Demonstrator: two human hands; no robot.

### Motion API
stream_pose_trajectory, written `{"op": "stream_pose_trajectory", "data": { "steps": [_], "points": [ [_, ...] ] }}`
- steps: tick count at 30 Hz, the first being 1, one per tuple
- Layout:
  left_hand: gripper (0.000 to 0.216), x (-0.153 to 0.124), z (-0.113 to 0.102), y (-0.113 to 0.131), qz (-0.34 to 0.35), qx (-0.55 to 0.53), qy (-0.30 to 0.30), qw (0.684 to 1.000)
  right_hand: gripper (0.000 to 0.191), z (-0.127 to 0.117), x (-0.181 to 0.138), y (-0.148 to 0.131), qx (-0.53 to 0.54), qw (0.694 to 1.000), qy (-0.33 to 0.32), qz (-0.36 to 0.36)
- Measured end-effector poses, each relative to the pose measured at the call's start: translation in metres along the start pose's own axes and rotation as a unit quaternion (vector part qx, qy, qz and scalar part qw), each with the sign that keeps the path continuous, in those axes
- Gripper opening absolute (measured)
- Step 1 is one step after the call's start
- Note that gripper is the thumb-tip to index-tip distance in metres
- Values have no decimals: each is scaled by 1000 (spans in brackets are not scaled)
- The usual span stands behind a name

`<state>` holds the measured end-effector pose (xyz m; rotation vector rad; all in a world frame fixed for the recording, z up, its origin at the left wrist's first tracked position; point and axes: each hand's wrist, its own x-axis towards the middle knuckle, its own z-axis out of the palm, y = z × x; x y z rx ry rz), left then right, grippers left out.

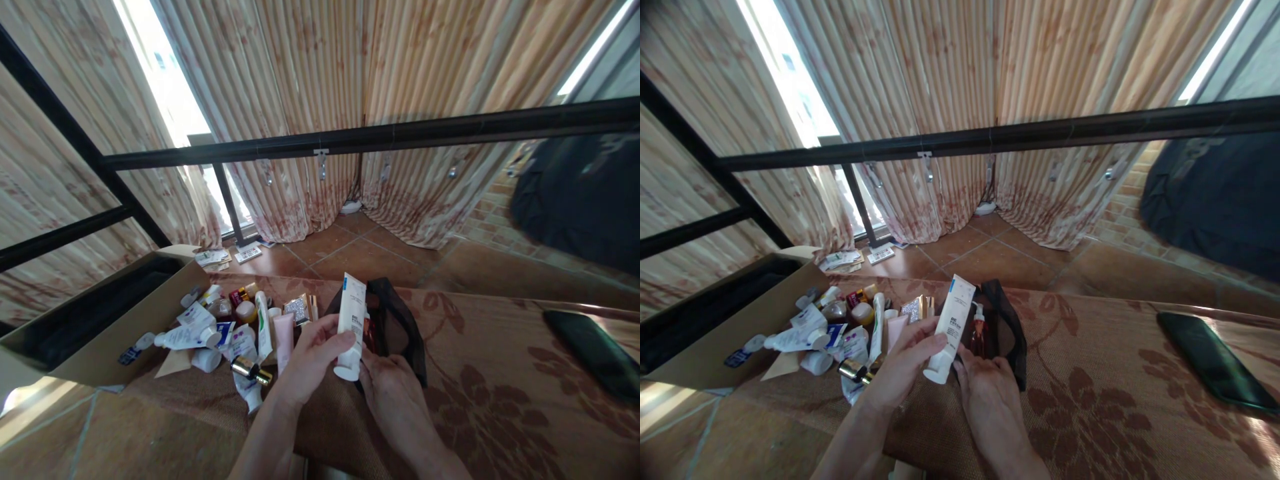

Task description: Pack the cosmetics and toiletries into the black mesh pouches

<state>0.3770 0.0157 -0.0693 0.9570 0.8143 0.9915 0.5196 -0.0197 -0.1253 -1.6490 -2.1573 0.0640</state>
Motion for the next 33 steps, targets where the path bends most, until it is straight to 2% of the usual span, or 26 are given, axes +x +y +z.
{"op": "stream_pose_trajectory", "data": {
  "steps": [11, 24, 33],
  "points": [
    [34, 1, 1, -2, -7, -13, -1, 1000, 28, 1, 0, -1, 2, 1000, 8, -1],
    [48, 0, 7, -1, -7, -28, 44, 999, 29, -1, -1, 1, -7, 1000, -3, -15],
    [69, -1, 5, -3, -13, -8, 74, 997, 25, -3, -2, 2, -22, 1000, -16, -14]
  ]
}}
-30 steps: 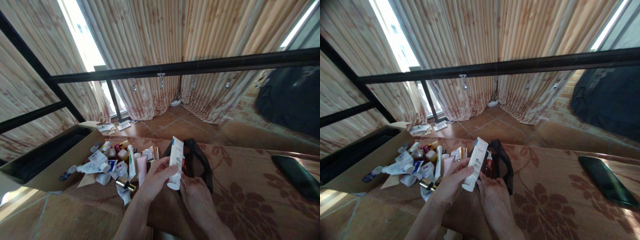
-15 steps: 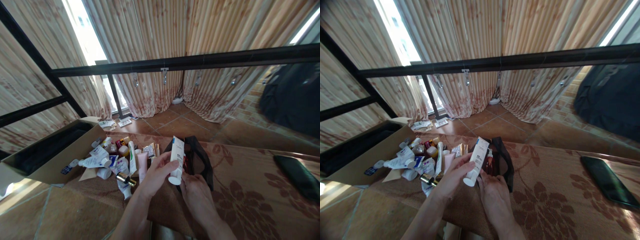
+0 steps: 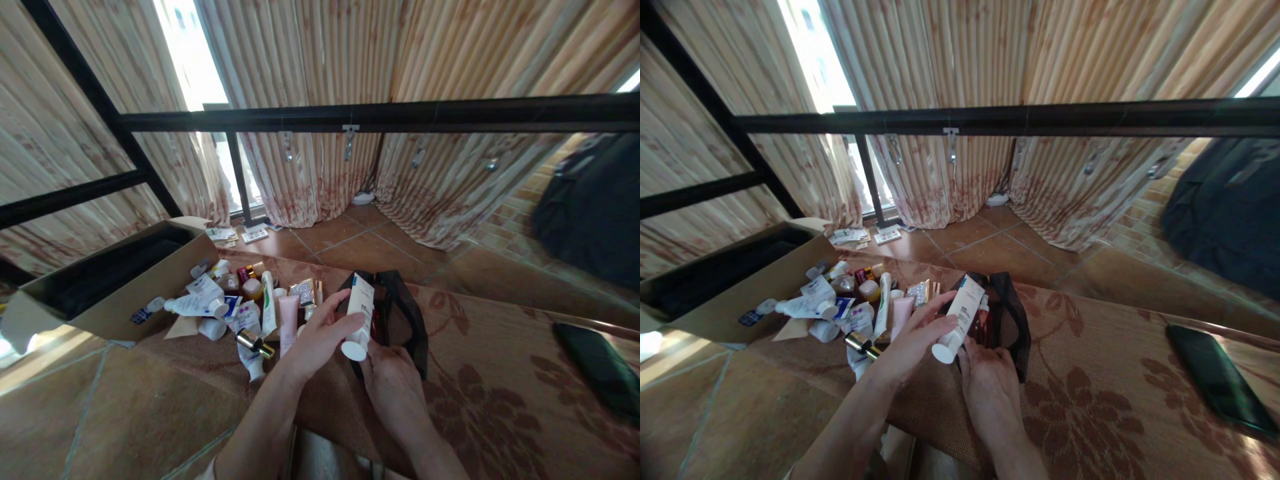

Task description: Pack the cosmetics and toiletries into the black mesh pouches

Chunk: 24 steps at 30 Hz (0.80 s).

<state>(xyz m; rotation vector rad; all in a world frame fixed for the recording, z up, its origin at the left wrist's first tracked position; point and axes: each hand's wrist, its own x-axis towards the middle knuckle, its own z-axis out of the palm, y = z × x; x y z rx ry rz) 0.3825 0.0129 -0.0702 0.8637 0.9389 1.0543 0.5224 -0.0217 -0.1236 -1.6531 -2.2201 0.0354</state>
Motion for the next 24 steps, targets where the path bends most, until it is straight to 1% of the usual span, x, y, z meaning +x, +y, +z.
{"op": "stream_pose_trajectory", "data": {
  "steps": [3, 9, 13, 18, 24],
  "points": [
    [71, 0, 0, 0, 0, -4, -3, 1000, 25, -1, 0, 0, -6, 1000, -4, 7],
    [70, 1, -1, -1, 8, -7, -14, 1000, 28, -2, 1, -1, 12, 1000, 4, -3],
    [69, 1, -1, -1, 13, -8, -23, 1000, 26, -1, 1, -1, 25, 1000, 0, -1],
    [69, 1, -1, 0, 0, -5, -11, 1000, 27, -2, 2, 0, 13, 1000, -10, 2],
    [70, 0, 0, 0, -2, 4, -6, 1000, 26, -1, 2, 0, 26, 1000, 7, -9]
  ]
}}
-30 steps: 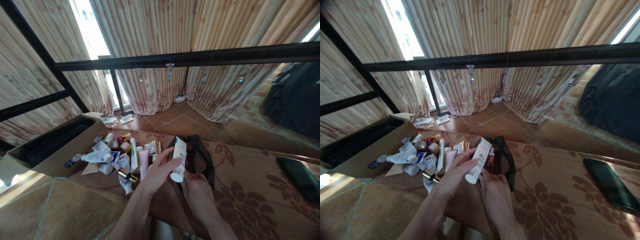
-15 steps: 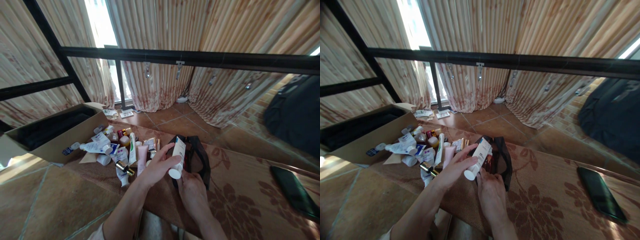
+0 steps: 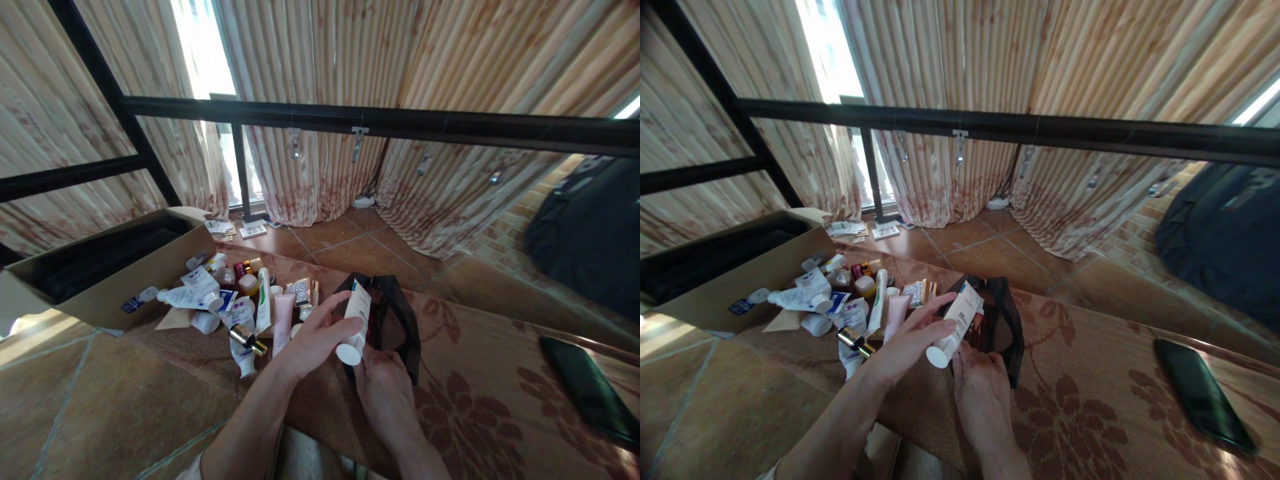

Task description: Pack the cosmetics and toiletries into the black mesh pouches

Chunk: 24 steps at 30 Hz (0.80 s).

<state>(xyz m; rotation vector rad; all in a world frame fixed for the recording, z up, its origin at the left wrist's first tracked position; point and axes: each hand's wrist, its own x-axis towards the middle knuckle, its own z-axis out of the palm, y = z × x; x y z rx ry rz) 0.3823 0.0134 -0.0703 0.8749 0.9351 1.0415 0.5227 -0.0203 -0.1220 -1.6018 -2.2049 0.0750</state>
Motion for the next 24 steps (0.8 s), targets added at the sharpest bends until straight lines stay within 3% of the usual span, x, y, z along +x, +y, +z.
{"op": "stream_pose_trajectory", "data": {
  "steps": [24],
  "points": [
    [72, 5, -3, -7, 4, 19, -17, 1000, 20, 1, -3, -3, -11, 1000, -7, 22]
  ]
}}
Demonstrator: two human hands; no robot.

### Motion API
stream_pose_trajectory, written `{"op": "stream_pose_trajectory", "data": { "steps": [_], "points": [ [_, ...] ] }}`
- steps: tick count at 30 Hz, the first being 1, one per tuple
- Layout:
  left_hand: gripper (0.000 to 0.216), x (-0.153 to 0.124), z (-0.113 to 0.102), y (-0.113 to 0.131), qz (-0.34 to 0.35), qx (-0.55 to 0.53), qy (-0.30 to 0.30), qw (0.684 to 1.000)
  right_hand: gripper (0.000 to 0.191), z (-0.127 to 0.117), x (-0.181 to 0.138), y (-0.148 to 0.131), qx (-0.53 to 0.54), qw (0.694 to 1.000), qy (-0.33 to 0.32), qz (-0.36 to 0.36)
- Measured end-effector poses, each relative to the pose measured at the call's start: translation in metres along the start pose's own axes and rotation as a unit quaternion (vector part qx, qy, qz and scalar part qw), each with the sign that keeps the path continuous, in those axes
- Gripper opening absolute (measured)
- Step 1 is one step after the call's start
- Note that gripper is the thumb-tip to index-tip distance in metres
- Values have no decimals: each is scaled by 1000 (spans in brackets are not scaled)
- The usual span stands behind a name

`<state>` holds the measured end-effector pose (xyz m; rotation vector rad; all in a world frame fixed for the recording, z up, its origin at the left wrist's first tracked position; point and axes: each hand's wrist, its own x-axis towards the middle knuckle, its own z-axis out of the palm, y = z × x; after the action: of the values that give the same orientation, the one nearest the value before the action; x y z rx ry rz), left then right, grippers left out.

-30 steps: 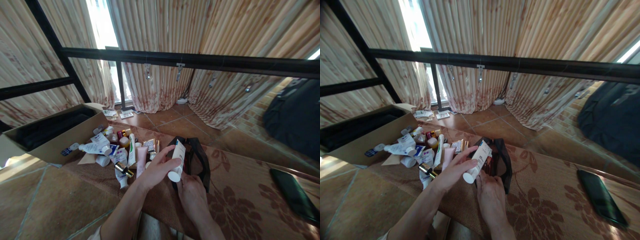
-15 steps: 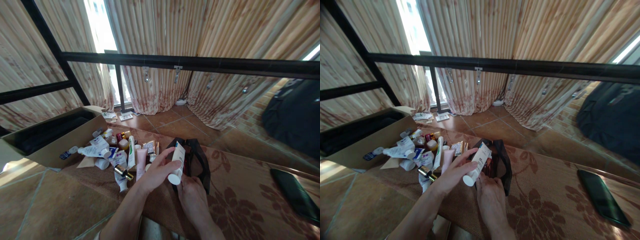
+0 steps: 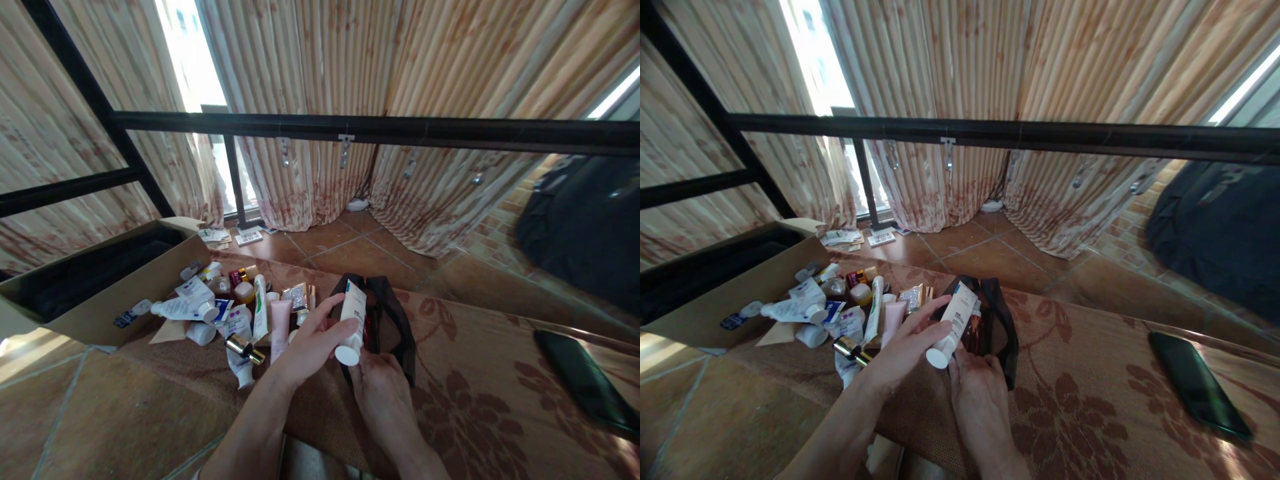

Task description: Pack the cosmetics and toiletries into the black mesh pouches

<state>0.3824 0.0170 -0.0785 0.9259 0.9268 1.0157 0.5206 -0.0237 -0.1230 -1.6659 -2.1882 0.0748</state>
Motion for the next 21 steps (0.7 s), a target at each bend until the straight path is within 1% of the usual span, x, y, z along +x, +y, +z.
{"op": "stream_pose_trajectory", "data": {
  "steps": [6, 10, 17, 21],
  "points": [
    [77, 3, -1, -1, 8, -4, -24, 1000, 23, 0, 0, -2, 15, 1000, -6, -1],
    [78, 4, -2, -3, 4, 5, -22, 1000, 23, 2, 0, -1, 17, 1000, 4, -14],
    [78, 7, -4, -7, 6, 19, -29, 999, 22, 2, 0, -1, 5, 1000, 2, -13],
    [78, 6, -3, -6, 11, 28, -19, 999, 24, 2, -1, -1, -2, 1000, 2, -16]
  ]
}}
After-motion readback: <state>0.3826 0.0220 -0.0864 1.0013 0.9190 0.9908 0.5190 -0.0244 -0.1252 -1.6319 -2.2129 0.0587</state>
